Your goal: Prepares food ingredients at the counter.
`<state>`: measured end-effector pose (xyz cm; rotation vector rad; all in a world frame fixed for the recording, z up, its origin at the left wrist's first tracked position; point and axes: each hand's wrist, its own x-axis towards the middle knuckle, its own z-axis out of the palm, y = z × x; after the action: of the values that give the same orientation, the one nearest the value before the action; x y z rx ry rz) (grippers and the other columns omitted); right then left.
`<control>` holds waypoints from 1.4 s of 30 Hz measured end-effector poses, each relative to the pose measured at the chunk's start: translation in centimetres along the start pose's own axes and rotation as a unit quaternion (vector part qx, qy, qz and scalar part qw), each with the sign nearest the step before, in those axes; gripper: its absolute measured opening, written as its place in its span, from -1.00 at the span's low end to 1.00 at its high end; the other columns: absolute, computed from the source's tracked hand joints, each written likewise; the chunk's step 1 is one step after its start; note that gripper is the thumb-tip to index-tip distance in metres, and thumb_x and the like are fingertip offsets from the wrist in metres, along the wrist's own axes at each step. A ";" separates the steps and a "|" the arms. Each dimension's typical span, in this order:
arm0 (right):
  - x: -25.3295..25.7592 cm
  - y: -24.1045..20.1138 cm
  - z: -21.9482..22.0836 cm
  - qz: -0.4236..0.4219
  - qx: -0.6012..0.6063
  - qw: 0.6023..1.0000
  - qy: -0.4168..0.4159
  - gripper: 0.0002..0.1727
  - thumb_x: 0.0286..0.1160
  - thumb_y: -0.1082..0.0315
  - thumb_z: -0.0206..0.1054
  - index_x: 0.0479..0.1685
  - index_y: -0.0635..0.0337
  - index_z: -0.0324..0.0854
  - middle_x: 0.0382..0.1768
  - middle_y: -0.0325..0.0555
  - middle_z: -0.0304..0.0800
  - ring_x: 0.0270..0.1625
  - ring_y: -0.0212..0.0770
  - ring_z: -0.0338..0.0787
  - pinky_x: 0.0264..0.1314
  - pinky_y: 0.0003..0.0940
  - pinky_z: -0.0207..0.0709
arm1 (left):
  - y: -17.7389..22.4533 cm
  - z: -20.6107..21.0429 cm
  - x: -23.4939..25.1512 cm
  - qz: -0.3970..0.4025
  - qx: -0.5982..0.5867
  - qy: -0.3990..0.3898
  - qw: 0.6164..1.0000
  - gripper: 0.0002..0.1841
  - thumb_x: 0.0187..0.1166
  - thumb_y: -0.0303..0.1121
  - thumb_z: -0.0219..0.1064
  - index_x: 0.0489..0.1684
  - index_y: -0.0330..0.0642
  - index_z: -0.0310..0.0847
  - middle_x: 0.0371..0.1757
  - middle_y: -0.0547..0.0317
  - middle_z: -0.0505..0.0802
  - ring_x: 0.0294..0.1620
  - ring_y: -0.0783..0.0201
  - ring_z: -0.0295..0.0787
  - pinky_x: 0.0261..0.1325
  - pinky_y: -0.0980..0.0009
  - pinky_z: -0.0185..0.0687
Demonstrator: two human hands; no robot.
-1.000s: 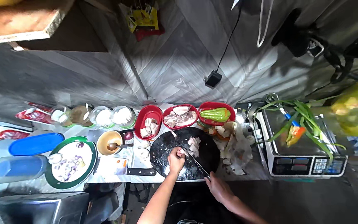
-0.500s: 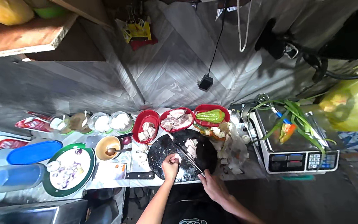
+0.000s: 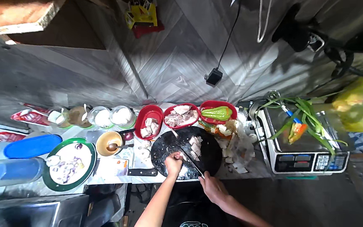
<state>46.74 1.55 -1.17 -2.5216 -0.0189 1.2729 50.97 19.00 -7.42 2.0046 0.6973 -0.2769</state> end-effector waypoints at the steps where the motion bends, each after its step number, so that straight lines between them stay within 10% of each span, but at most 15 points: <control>1: 0.2 -0.2 0.0 0.002 0.004 1.000 -0.008 -0.41 0.94 -0.04 -0.15 0.48 0.33 0.36 0.09 0.32 0.80 0.27 0.25 0.82 0.32 0.13 0.63 | 0.0 -0.1 0.0 0.004 0.008 -0.005 1.000 -0.73 0.52 -0.45 0.42 0.12 -0.36 0.78 0.01 -0.11 0.90 0.07 0.11 0.85 0.31 0.15 0.64; 17: 0.0 5.3 -0.8 -0.034 0.055 0.998 0.001 -0.39 0.91 -0.08 -0.06 0.35 0.39 0.47 0.04 0.35 0.76 0.20 0.26 0.79 0.31 0.20 0.57 | 0.7 -2.2 2.5 -0.005 0.029 -0.066 0.997 -0.76 0.63 -0.29 0.38 -0.05 -0.31 0.83 -0.12 -0.07 0.91 -0.09 0.13 0.89 0.16 0.09 0.76; 23: -1.9 5.4 -1.6 -0.063 0.012 0.998 0.013 -0.40 0.90 -0.07 -0.06 0.33 0.37 0.50 -0.04 0.33 0.79 0.14 0.29 0.82 0.24 0.22 0.59 | 5.1 -4.3 7.1 0.171 0.343 -0.114 0.917 -0.52 0.67 -0.54 0.08 0.56 -0.10 0.55 0.69 -0.10 0.50 0.55 -0.17 0.58 0.54 -0.10 0.48; 28: -1.0 4.4 -0.8 -0.052 -0.038 0.998 -0.023 -0.35 0.90 -0.12 -0.10 0.41 0.35 0.47 0.06 0.36 0.80 0.24 0.32 0.81 0.31 0.25 0.59 | 6.2 -4.1 8.4 0.198 0.458 -0.143 0.855 -0.62 0.77 -0.48 0.02 0.46 -0.21 0.59 0.54 -0.16 0.64 0.57 -0.22 0.53 0.52 -0.16 0.45; 34: 0.4 4.2 -0.5 -0.012 0.026 0.999 0.026 -0.34 0.90 -0.12 -0.10 0.47 0.33 0.44 0.07 0.35 0.79 0.24 0.29 0.81 0.33 0.21 0.59 | 2.6 -4.6 3.6 0.046 0.147 -0.044 0.987 -0.61 0.63 -0.25 0.36 0.24 -0.38 0.69 0.13 -0.26 0.84 0.24 -0.15 0.78 0.42 -0.12 0.55; 42: 0.1 3.2 0.0 -0.021 0.053 0.997 0.043 -0.40 0.91 -0.07 -0.05 0.35 0.38 0.47 -0.06 0.33 0.78 0.11 0.27 0.83 0.21 0.19 0.62 | -1.0 -0.6 -0.9 -0.010 -0.070 -0.005 0.997 -0.58 0.57 -0.42 0.43 0.34 -0.44 0.59 -0.03 -0.12 0.91 -0.02 0.09 0.89 0.25 0.11 0.70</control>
<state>46.44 -1.50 -2.16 -2.4694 0.0137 1.1180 49.56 19.56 -7.44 1.8626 0.7113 -0.2438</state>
